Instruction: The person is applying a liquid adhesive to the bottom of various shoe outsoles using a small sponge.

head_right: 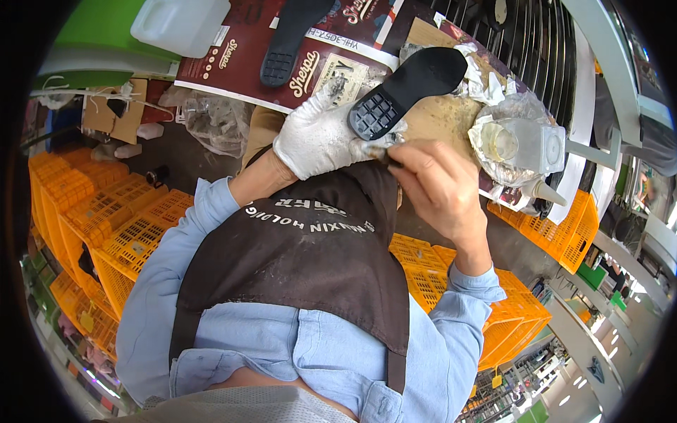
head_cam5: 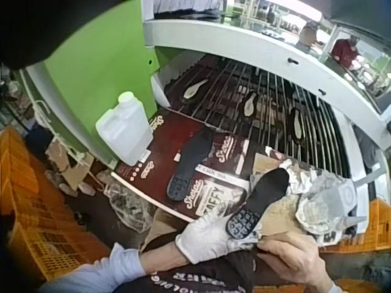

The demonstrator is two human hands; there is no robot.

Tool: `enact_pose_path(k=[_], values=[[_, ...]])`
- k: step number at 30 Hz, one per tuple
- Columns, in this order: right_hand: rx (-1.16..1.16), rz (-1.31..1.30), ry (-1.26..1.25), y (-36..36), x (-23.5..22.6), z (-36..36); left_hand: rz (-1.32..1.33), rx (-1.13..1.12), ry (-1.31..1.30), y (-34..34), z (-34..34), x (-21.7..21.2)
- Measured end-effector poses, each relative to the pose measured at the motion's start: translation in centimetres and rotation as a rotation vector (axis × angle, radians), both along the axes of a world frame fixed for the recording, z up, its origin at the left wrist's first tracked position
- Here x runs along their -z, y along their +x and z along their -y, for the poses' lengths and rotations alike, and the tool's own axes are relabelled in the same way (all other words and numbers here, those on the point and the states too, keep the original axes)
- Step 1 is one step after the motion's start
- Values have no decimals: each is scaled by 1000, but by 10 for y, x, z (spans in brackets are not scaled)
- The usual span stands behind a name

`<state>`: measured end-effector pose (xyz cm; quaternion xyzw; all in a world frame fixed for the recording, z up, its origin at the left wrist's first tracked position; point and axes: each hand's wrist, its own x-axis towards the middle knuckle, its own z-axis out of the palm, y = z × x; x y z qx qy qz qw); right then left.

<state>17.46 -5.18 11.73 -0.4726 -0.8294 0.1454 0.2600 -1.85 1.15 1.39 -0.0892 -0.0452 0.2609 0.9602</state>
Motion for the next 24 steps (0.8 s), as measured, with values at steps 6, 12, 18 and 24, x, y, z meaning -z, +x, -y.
enact_pose_path(k=[6,12,18,24], values=[[121,142,113,-10,13,-15,83,8,-130,8,4,4],[-51,24,86,-10,13,6,32,78,-4,12,0,10],[54,88,65,-12,19,6,101,65,-83,20,5,11],[73,10,178,-17,20,9,546,111,-194,29,3,14]])
